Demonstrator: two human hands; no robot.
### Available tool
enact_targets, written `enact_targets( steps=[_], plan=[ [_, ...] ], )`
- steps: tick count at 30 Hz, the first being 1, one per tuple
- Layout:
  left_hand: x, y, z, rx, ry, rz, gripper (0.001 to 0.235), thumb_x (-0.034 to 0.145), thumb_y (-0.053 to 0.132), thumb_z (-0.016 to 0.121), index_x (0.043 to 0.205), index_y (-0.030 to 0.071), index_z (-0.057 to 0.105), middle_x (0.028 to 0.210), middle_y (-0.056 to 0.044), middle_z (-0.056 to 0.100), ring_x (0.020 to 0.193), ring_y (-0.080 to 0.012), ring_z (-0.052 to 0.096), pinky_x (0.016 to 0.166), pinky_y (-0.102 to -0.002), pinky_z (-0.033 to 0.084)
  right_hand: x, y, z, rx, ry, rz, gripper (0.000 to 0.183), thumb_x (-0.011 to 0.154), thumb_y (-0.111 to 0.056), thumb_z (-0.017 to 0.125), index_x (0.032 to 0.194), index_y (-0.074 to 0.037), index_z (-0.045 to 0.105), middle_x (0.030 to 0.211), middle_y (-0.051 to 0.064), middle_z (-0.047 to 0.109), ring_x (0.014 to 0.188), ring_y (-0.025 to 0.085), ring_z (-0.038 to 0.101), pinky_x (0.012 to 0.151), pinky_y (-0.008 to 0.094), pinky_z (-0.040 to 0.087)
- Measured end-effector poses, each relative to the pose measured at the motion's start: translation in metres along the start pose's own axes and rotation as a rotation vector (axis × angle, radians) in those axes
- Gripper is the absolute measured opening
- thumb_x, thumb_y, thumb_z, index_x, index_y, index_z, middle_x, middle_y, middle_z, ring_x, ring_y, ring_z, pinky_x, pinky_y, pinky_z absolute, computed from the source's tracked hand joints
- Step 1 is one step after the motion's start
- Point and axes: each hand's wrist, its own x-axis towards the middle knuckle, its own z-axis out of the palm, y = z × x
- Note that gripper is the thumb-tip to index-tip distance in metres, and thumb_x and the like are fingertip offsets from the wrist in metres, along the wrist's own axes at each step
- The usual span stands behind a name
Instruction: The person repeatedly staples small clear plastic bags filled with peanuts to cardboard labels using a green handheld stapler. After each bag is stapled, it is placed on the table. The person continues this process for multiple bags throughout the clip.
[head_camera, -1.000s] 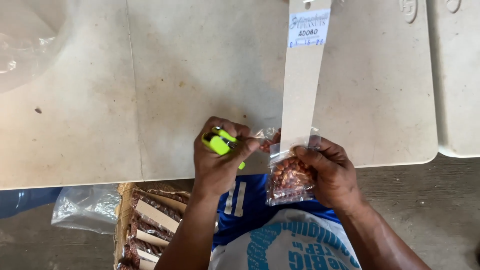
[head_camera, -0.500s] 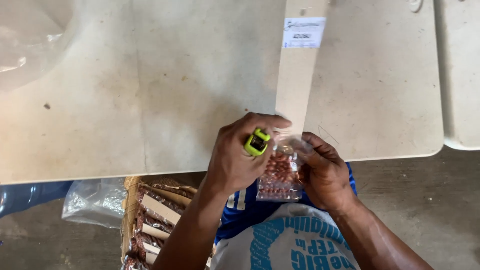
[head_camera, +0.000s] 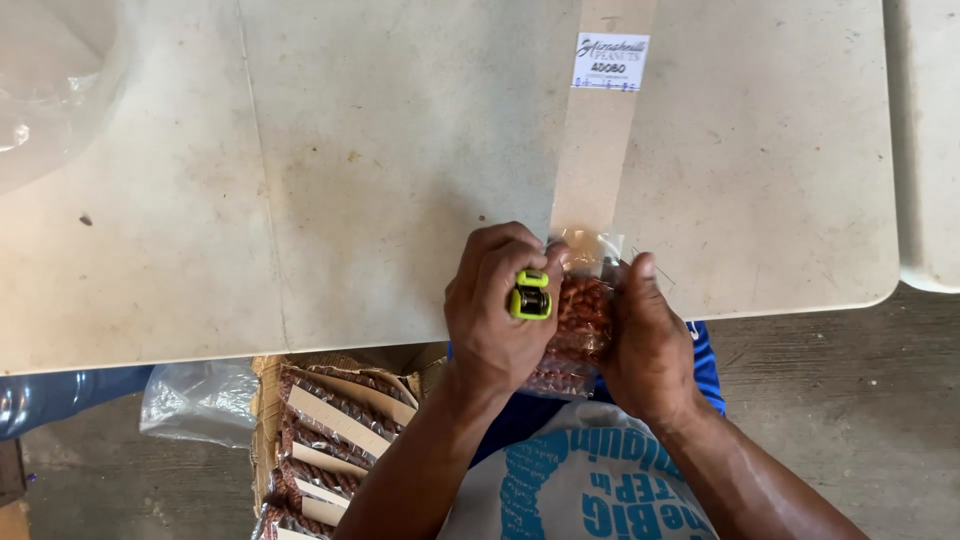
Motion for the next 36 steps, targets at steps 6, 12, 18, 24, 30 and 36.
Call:
enact_targets(
  steps=[6, 12, 18, 24, 30, 36],
  plan=[
    [0.008, 0.000, 0.003, -0.006, -0.065, -0.132, 0.028, 0.088, 0.012, 0.082, 0.093, 0.005, 0.055, 0.099, -0.017, 0.067, 0.084, -0.0301, 0.070, 0.076, -0.042, 0.062, 0.002, 0.014, -0.018, 0.129, 0.047, 0.004, 0.016, 0.099, -0.009, 0.070, 0.089, 0.001, 0.063, 0.067, 0.015, 0.065, 0.058, 0.020, 0.067, 0.052, 0.029, 0.052],
    [0.006, 0.003, -0.009, -0.252, -0.141, -0.459, 0.028, 0.086, 0.007, 0.083, 0.093, 0.003, 0.057, 0.079, -0.018, 0.073, 0.066, -0.0224, 0.074, 0.067, -0.037, 0.064, 0.002, 0.003, -0.008, 0.152, 0.056, 0.015, 0.013, 0.096, -0.005, 0.069, 0.086, 0.004, 0.067, 0.069, 0.023, 0.070, 0.065, 0.029, 0.076, 0.059, 0.037, 0.062],
    [0.011, 0.011, -0.011, -0.243, -0.120, -0.517, 0.031, 0.084, 0.010, 0.086, 0.091, 0.003, 0.058, 0.079, -0.020, 0.076, 0.073, -0.0252, 0.078, 0.067, -0.038, 0.063, 0.006, 0.009, -0.016, 0.190, 0.020, 0.037, 0.014, 0.096, -0.008, 0.068, 0.092, 0.005, 0.070, 0.076, 0.026, 0.072, 0.070, 0.033, 0.078, 0.062, 0.043, 0.064],
    [0.013, 0.018, -0.007, -0.235, -0.100, -0.513, 0.033, 0.082, 0.010, 0.088, 0.091, 0.002, 0.057, 0.078, -0.021, 0.075, 0.074, -0.0292, 0.078, 0.068, -0.040, 0.064, 0.004, 0.000, -0.006, 0.180, 0.043, 0.035, 0.015, 0.096, -0.007, 0.068, 0.089, 0.006, 0.071, 0.075, 0.026, 0.073, 0.069, 0.034, 0.077, 0.062, 0.043, 0.065],
    [0.012, 0.019, -0.008, -0.260, -0.090, -0.538, 0.034, 0.082, 0.011, 0.088, 0.091, 0.003, 0.057, 0.079, -0.020, 0.076, 0.075, -0.0257, 0.078, 0.071, -0.040, 0.064, 0.002, 0.005, -0.008, 0.193, 0.061, 0.055, 0.015, 0.095, -0.006, 0.069, 0.092, 0.008, 0.071, 0.076, 0.027, 0.073, 0.069, 0.034, 0.077, 0.061, 0.044, 0.065],
    [0.016, 0.022, -0.011, -0.259, -0.086, -0.528, 0.033, 0.083, 0.011, 0.088, 0.091, 0.003, 0.057, 0.077, -0.019, 0.075, 0.073, -0.0236, 0.077, 0.069, -0.038, 0.063, 0.003, 0.005, -0.007, 0.195, 0.054, 0.040, 0.015, 0.095, -0.006, 0.070, 0.091, 0.009, 0.072, 0.072, 0.024, 0.072, 0.066, 0.032, 0.076, 0.059, 0.041, 0.064]
  ],
)
